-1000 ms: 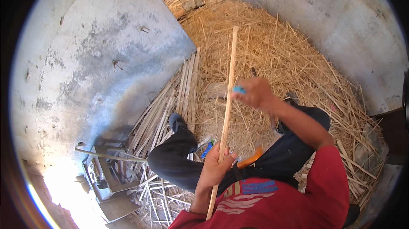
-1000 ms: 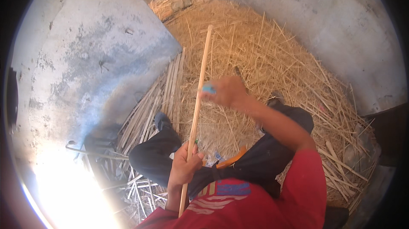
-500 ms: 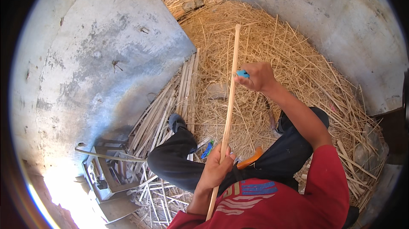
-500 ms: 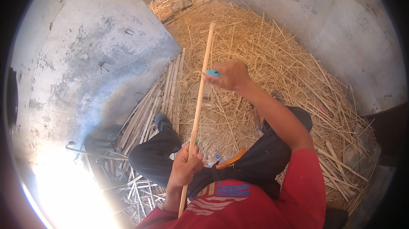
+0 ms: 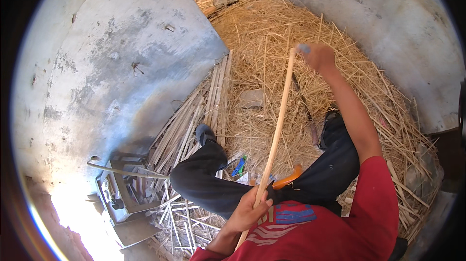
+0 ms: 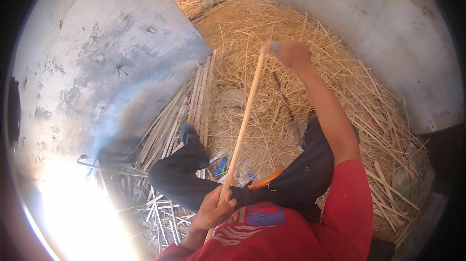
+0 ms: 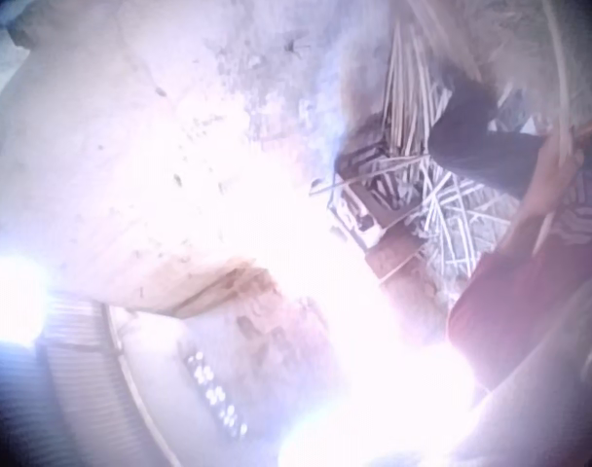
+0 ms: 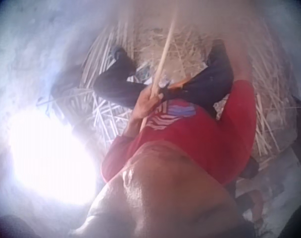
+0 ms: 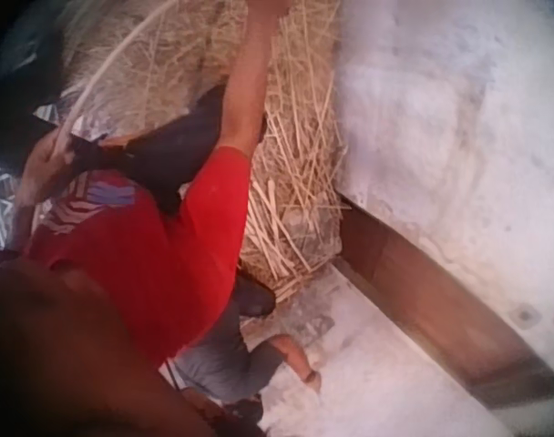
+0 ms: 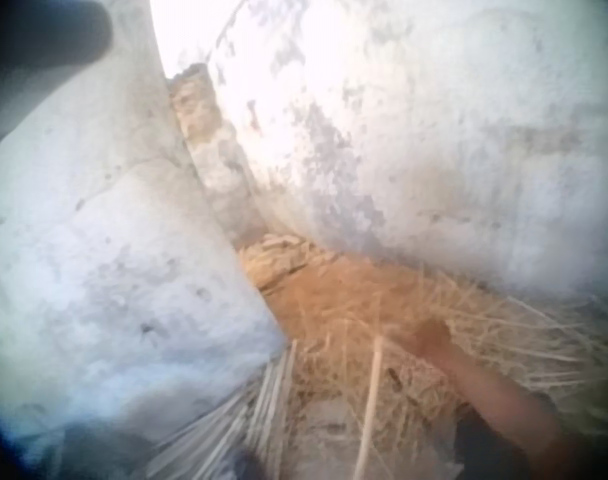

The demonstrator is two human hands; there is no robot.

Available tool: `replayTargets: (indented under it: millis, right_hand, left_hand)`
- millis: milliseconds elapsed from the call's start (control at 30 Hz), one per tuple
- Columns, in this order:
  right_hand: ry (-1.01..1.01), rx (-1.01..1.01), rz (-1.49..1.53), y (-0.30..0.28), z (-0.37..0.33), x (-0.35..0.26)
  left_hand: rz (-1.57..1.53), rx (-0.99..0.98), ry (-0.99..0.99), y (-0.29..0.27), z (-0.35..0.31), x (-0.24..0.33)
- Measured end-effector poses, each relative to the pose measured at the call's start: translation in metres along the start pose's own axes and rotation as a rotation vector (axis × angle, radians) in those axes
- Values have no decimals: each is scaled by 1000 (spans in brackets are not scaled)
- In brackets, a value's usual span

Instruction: The person sits on a straw-covered floor and uses a small knife to shave the surface of a long bamboo stick. They hold the stick with their left hand and scrape along its length with the knife in their right hand, removing thin strips of material.

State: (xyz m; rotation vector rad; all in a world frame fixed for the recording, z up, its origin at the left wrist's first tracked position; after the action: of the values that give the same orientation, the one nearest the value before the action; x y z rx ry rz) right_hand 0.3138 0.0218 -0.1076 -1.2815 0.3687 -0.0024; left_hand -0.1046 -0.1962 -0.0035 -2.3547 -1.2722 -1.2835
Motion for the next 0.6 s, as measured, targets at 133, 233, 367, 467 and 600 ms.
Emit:
replayTargets:
  millis: [133, 233, 367, 467, 600]
  right_hand:
    - [564, -54, 249, -3, -4, 124]
    - [465, -145, 301, -18, -2, 67]
    - [-17, -249, 390, -26, -47, -78]
    - [-454, -241, 383, -52, -108, -136]
    - [-592, -192, 503, -55, -132, -156]
  left_hand:
    - [226, -54, 247, -5, -32, -15]
    - [-158, 175, 111, -26, -4, -18]
    - [-153, 220, 236, -35, 41, 16]
    - [-70, 195, 293, -34, 61, 36]
    - [-30, 170, 327, -19, 66, 55]
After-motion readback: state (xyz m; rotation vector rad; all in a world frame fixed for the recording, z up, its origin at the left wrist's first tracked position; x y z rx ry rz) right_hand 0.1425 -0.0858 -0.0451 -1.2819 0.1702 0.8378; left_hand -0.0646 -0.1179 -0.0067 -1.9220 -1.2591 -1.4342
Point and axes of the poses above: each hand's wrist, its own z-axis towards the middle knuckle, its own y-axis out of the palm, x = y × z, the point moved 1 cm from there along z, towards the middle knuckle, and after that the axes turned 2 degrees about -x, right-handed, at the moved point
